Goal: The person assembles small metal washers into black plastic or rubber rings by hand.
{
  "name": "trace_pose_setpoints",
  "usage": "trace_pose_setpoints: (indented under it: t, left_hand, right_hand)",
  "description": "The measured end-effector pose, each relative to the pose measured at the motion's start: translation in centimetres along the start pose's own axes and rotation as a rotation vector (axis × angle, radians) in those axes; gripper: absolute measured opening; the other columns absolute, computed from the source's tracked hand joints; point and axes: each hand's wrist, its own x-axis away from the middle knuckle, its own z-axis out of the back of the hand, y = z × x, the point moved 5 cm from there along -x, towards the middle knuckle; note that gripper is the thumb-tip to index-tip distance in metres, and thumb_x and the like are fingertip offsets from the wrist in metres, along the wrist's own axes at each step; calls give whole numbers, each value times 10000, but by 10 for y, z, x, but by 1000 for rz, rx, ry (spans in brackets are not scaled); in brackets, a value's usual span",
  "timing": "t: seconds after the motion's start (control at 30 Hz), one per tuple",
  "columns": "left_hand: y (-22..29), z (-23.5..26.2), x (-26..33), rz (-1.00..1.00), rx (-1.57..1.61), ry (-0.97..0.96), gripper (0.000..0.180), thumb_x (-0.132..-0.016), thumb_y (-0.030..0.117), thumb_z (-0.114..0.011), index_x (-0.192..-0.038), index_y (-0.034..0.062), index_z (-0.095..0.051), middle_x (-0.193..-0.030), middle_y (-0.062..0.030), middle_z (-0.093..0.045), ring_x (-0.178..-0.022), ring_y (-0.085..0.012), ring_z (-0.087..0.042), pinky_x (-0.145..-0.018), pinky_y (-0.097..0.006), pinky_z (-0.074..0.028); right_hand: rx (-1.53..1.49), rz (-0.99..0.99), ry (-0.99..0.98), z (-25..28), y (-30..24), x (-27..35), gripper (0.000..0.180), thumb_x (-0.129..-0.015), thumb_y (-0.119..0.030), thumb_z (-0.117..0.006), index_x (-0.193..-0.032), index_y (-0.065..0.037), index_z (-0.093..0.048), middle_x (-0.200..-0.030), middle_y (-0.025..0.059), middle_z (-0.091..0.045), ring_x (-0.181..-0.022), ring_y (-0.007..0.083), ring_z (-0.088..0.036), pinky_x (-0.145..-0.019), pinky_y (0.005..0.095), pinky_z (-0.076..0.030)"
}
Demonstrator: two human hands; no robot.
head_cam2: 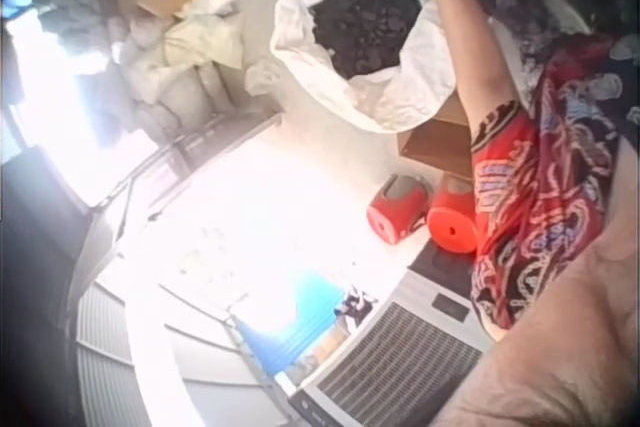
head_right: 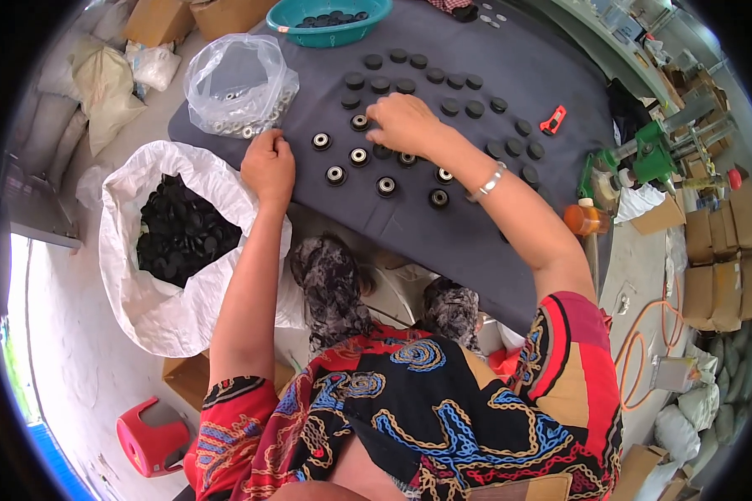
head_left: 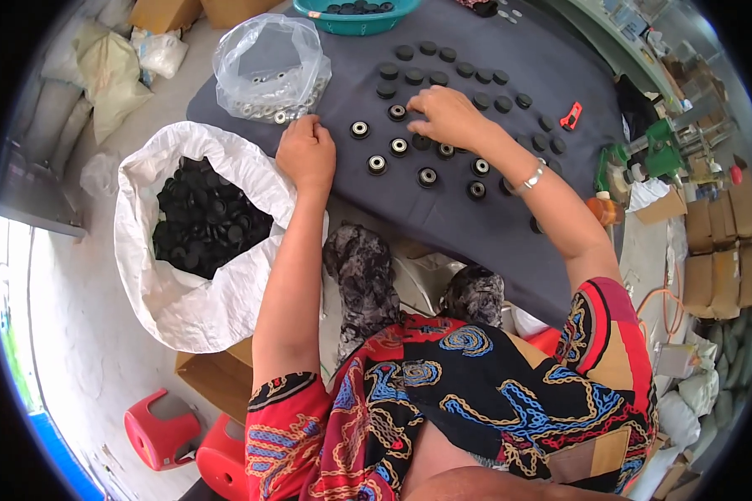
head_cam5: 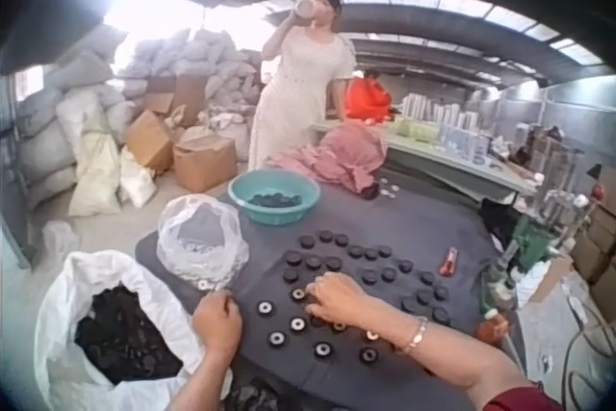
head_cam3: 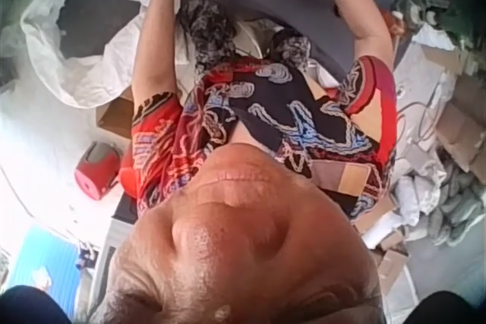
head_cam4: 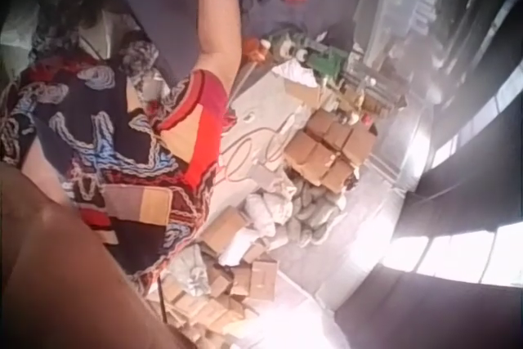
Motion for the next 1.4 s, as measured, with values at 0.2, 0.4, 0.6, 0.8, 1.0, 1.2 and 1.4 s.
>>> trace_pose_setpoints:
  t: [0.2, 0.4, 0.6, 0.8, 1.0, 1.2, 1.4]
  left_hand:
    - [5, 0, -2, 1, 1, -4, 97, -753, 129, -594, -802, 115, -677, -781, -60, -653, -737, -280, -618, -636, -417, -486]
    - [0, 0, 1, -7, -10, 9, 100, -751, 127, -592, -803, 117, -678, -784, -59, -654, -740, -278, -620, -636, -418, -487]
    - [5, -1, 2, 3, -1, -11, 98, -753, 128, -592, -801, 120, -677, -782, -53, -653, -741, -275, -621, -631, -414, -488]
    - [1, 5, 0, 9, 6, 10, 89, -754, 128, -594, -796, 119, -672, -773, -52, -649, -736, -274, -619, -629, -414, -488]
    - [4, 0, 2, 4, 25, 6, 84, -747, 128, -598, -791, 121, -670, -773, -49, -652, -739, -270, -623, -633, -413, -491]
    - [12, -7, -3, 16, 25, -7, 86, -744, 127, -598, -789, 123, -671, -775, -49, -654, -744, -270, -625, -638, -409, -496]
    - [-7, 11, -1, 64, -14, -79, 85, -714, 114, -602, -763, 70, -656, -757, -112, -637, -744, -305, -613, -675, -436, -478]
  right_hand:
    - [128, 74, -76, -4, -14, 23, 256, -744, -248, -699, -904, -49, -681, -853, 90, -639, -937, 273, -563, -852, 418, -436]
    - [-61, 61, 134, -4, -1, 20, 327, -745, -189, -696, -1028, -32, -650, -868, 90, -600, -852, 260, -567, -784, 377, -461]
    - [-628, -216, 294, -10, 40, 3, 294, -753, -134, -661, -1011, -18, -582, -883, 107, -606, -796, 231, -597, -717, 332, -477]
    - [-175, -123, 141, -12, 47, 1, 303, -743, -131, -644, -1016, -11, -592, -965, 167, -632, -906, 331, -607, -777, 416, -474]
    - [7, -14, -4, -14, 44, -10, 341, -773, -150, -627, -1085, -12, -617, -1017, 178, -597, -964, 336, -582, -833, 415, -467]
    - [-282, -2, 64, -8, 27, -13, 352, -792, -140, -636, -1119, -13, -611, -987, 148, -585, -886, 303, -584, -798, 375, -470]
    - [-218, 262, 123, -21, 1, -40, 329, -814, -204, -615, -1088, -21, -606, -983, 181, -593, -938, 341, -582, -809, 426, -467]
